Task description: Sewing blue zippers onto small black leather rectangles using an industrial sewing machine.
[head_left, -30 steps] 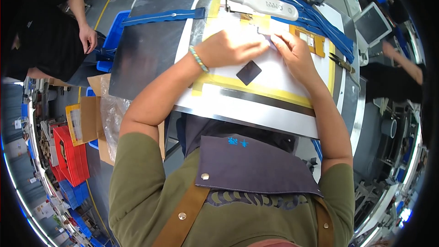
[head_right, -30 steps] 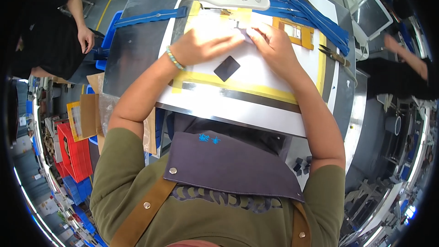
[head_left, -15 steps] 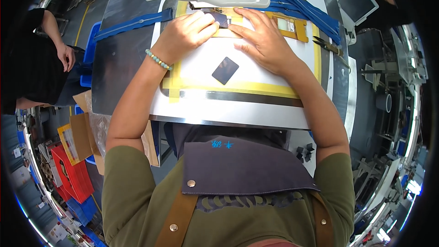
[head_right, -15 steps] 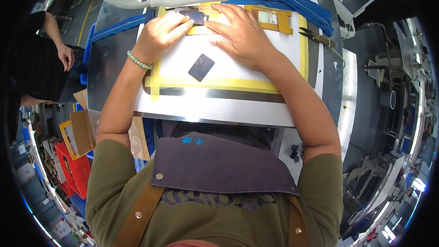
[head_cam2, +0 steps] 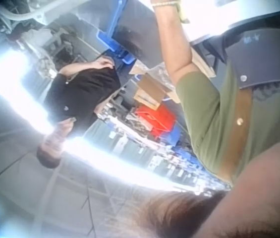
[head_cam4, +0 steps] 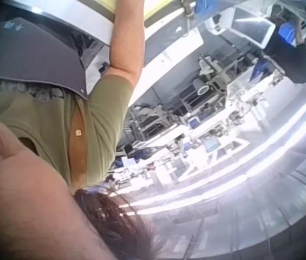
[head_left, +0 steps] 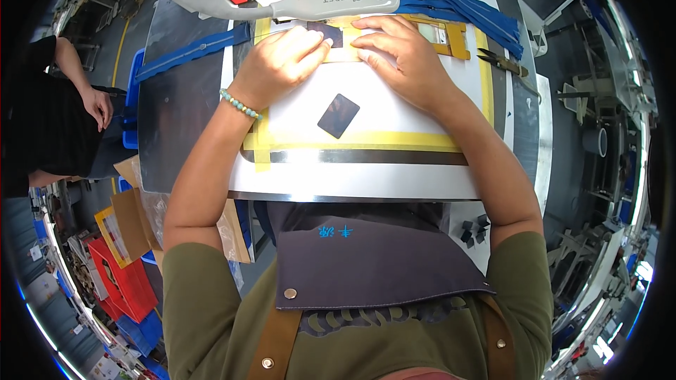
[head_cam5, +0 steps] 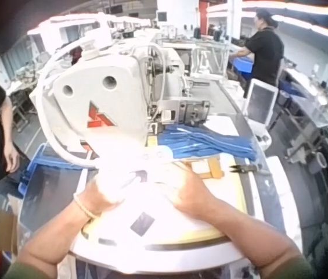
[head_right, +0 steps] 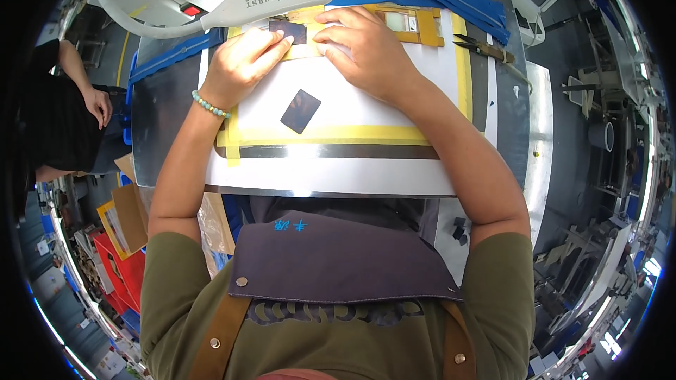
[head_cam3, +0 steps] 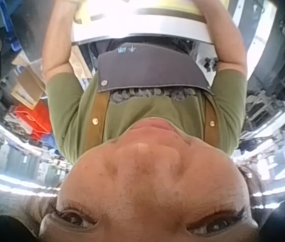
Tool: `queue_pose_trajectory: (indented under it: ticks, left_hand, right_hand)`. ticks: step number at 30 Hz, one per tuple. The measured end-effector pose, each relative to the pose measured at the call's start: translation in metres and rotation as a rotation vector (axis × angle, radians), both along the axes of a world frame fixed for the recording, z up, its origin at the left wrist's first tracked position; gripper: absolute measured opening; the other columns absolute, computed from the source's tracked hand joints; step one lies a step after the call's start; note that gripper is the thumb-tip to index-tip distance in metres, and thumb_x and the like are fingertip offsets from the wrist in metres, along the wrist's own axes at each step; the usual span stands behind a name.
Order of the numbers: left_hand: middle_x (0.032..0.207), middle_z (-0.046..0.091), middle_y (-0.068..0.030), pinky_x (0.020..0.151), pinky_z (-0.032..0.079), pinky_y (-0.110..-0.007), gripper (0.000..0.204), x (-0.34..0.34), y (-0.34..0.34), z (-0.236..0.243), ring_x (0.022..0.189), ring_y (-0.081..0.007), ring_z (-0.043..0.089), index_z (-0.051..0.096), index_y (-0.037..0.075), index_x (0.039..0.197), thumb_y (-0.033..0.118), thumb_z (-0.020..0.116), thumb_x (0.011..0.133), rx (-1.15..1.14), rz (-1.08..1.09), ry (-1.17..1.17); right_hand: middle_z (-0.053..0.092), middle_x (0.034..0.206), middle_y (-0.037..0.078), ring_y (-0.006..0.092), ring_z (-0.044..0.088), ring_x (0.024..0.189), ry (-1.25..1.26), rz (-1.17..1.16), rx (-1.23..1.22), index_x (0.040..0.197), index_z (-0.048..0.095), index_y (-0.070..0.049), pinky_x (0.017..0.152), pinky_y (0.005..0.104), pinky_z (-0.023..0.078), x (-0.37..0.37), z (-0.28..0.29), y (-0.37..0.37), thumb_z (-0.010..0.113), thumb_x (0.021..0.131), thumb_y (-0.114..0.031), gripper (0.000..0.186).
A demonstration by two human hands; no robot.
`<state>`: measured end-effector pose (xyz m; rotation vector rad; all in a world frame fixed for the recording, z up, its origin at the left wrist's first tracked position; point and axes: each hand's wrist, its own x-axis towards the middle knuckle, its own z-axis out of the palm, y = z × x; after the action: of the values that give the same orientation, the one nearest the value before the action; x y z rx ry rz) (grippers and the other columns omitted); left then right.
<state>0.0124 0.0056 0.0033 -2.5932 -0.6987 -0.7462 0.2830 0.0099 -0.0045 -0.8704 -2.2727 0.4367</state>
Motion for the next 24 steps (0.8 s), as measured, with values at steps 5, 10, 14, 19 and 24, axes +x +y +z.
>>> queue_pose_trajectory:
  ticks: [5, 10, 14, 19, 24]
  left_hand:
    - [0.100, 0.074, -0.0084, 0.074, 0.061, -0.032, 0.025, 0.001, 0.002, 0.002, 0.086, -0.0219, 0.073, 0.079, 0.002, 0.102, 0.005, 0.076, 0.078, 0.020, -0.017, 0.011]
    - [0.096, 0.068, -0.0038, 0.074, 0.059, -0.030, 0.020, 0.001, 0.006, -0.006, 0.090, -0.0187, 0.069, 0.073, 0.005, 0.098, 0.005, 0.074, 0.079, -0.082, 0.025, -0.003]
    - [0.101, 0.072, -0.0053, 0.076, 0.061, -0.031, 0.020, 0.002, 0.003, -0.002, 0.091, -0.0194, 0.071, 0.074, 0.004, 0.099, 0.004, 0.073, 0.078, -0.102, 0.030, -0.001]
    - [0.114, 0.077, -0.0092, 0.079, 0.061, -0.030, 0.023, 0.006, 0.002, -0.001, 0.091, -0.0198, 0.072, 0.074, 0.002, 0.100, 0.003, 0.074, 0.077, -0.053, 0.062, 0.044]
    - [0.110, 0.076, -0.0088, 0.080, 0.061, -0.030, 0.021, 0.010, 0.000, 0.002, 0.094, -0.0192, 0.071, 0.073, 0.003, 0.097, 0.005, 0.074, 0.076, -0.041, 0.067, 0.112]
  right_hand:
    - [0.067, 0.135, 0.011, 0.0319, 0.059, 0.128, 0.008, 0.000, -0.019, 0.113, 0.076, -0.004, 0.109, 0.0421, 0.046, 0.000, -0.001, 0.000, 0.067, 0.096, -0.010, 0.020]
    - [0.066, 0.136, 0.011, 0.0316, 0.059, 0.128, 0.015, 0.005, -0.063, 0.114, 0.076, -0.004, 0.109, 0.0418, 0.046, 0.000, 0.000, 0.000, 0.067, 0.096, -0.010, 0.021]
    - [0.066, 0.135, 0.011, 0.0311, 0.059, 0.128, 0.029, 0.004, -0.058, 0.114, 0.076, -0.003, 0.108, 0.0413, 0.046, 0.001, -0.001, 0.001, 0.066, 0.096, -0.011, 0.021]
    - [0.068, 0.127, 0.009, 0.0297, 0.061, 0.118, 0.083, 0.001, -0.028, 0.106, 0.077, -0.002, 0.104, 0.0424, 0.047, 0.000, -0.005, 0.005, 0.065, 0.095, -0.016, 0.021]
    - [0.069, 0.125, 0.008, 0.0289, 0.062, 0.115, 0.087, -0.009, -0.034, 0.106, 0.077, -0.002, 0.103, 0.0423, 0.047, -0.001, -0.005, 0.005, 0.065, 0.095, -0.017, 0.022]
